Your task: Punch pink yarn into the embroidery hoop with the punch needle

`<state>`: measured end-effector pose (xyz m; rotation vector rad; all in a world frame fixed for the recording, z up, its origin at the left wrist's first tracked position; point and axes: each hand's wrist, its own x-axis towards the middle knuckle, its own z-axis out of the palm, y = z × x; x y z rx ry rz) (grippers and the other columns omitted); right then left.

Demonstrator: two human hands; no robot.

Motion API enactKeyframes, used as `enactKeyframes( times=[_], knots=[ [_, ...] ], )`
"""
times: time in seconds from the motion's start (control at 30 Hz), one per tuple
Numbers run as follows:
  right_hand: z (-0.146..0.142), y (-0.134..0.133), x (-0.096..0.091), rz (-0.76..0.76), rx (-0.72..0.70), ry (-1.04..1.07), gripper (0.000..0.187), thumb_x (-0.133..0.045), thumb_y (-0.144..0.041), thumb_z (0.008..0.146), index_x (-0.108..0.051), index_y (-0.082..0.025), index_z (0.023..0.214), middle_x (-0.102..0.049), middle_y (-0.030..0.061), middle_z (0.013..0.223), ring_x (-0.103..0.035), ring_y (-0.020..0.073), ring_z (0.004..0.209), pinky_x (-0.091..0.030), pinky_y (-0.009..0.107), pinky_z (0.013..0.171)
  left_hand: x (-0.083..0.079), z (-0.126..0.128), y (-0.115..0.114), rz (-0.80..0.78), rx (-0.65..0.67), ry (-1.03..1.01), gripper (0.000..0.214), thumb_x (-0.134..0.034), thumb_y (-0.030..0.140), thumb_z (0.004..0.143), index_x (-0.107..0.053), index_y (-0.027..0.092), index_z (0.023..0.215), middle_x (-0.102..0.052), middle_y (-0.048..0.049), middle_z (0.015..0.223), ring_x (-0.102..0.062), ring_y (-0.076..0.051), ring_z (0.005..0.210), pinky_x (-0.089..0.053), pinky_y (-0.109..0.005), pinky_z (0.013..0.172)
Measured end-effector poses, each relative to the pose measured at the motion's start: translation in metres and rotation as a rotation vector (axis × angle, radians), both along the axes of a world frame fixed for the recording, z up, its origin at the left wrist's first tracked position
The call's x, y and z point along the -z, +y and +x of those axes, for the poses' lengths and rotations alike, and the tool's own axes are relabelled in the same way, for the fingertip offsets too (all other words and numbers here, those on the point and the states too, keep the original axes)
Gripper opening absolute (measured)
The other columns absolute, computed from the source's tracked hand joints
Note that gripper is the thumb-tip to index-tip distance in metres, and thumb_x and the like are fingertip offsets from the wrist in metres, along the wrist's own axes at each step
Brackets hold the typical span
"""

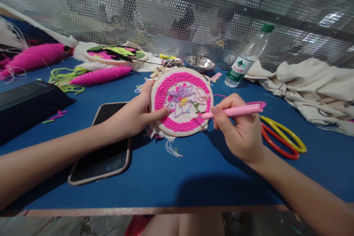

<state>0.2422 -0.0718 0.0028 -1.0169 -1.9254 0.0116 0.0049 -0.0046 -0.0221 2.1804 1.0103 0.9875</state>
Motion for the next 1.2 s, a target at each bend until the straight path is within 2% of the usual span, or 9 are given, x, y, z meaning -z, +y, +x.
enactKeyframes(
  times=[0.23, 0.33, 0.43, 0.53, 0.63, 0.8, 1.2],
  knots=[
    [0.0, 0.001, 0.001, -0.041, -0.009, -0.006, 0.021, -0.052, -0.024, 0.093, -0.051, -0.02, 0.073, -0.052, -0.0038, 0.067, -0.051, 0.0074, 0.055, -0.039, 0.022, 0.055, 0.0, 0.0, 0.001, 0.042, -0.011, 0.026, 0.062, -0.06, 0.04, 0.087, -0.031, 0.017, 0.136, -0.049, -0.0091, 0.131, -0.047, -0.026, 0.123, -0.047, -0.036, 0.099],
    [-0.003, 0.004, 0.004, -0.16, -0.013, -0.01, 0.025, -0.052, -0.028, 0.094, -0.05, -0.02, 0.07, -0.052, -0.0032, 0.066, -0.052, 0.0091, 0.058, -0.039, 0.024, 0.057, -0.003, 0.0, -0.001, 0.069, -0.002, 0.033, 0.064, -0.061, 0.039, 0.086, -0.03, 0.016, 0.137, -0.05, -0.0091, 0.129, -0.05, -0.025, 0.12, -0.046, -0.035, 0.1],
    [-0.007, 0.007, 0.007, -0.308, -0.023, -0.048, 0.026, -0.052, -0.031, 0.093, -0.049, -0.02, 0.07, -0.056, -0.002, 0.07, -0.055, 0.0104, 0.062, -0.04, 0.025, 0.061, -0.006, 0.001, -0.003, 0.194, 0.022, 0.062, 0.068, -0.063, 0.037, 0.084, -0.029, 0.014, 0.138, -0.045, -0.0104, 0.135, -0.046, -0.025, 0.125, -0.04, -0.037, 0.106],
    [-0.008, 0.008, 0.009, -0.356, -0.018, -0.093, 0.026, -0.053, -0.034, 0.093, -0.052, -0.02, 0.071, -0.06, -0.0011, 0.074, -0.056, 0.0114, 0.065, -0.04, 0.026, 0.064, -0.007, 0.001, -0.002, 0.23, 0.028, 0.071, 0.069, -0.063, 0.037, 0.084, -0.028, 0.014, 0.139, -0.045, -0.0109, 0.135, -0.045, -0.026, 0.126, -0.039, -0.038, 0.107],
    [-0.007, 0.006, 0.009, -0.313, -0.013, -0.091, 0.024, -0.053, -0.034, 0.093, -0.055, -0.02, 0.073, -0.06, -0.0013, 0.072, -0.056, 0.0116, 0.064, -0.04, 0.026, 0.062, -0.004, 0.002, 0.001, 0.11, 0.015, 0.043, 0.068, -0.062, 0.038, 0.084, -0.029, 0.015, 0.138, -0.048, -0.0101, 0.133, -0.047, -0.027, 0.124, -0.042, -0.038, 0.104],
    [-0.002, 0.003, 0.005, -0.108, 0.001, -0.009, 0.024, -0.055, -0.03, 0.092, -0.052, -0.021, 0.069, -0.054, -0.0034, 0.064, -0.049, 0.0095, 0.055, -0.038, 0.024, 0.054, -0.001, 0.001, 0.003, -0.043, 0.022, 0.017, 0.066, -0.058, 0.041, 0.088, -0.028, 0.014, 0.14, -0.048, -0.0118, 0.136, -0.043, -0.029, 0.127, -0.042, -0.04, 0.104],
    [0.003, 0.003, -0.001, -0.014, 0.033, -0.041, 0.026, -0.056, -0.025, 0.091, -0.05, -0.021, 0.066, -0.05, -0.0042, 0.06, -0.047, 0.0087, 0.051, -0.038, 0.025, 0.053, 0.001, -0.001, 0.005, -0.073, 0.011, 0.013, 0.07, -0.06, 0.043, 0.085, -0.028, 0.015, 0.14, -0.048, -0.0123, 0.137, -0.044, -0.03, 0.128, -0.045, -0.04, 0.102]
  ],
)
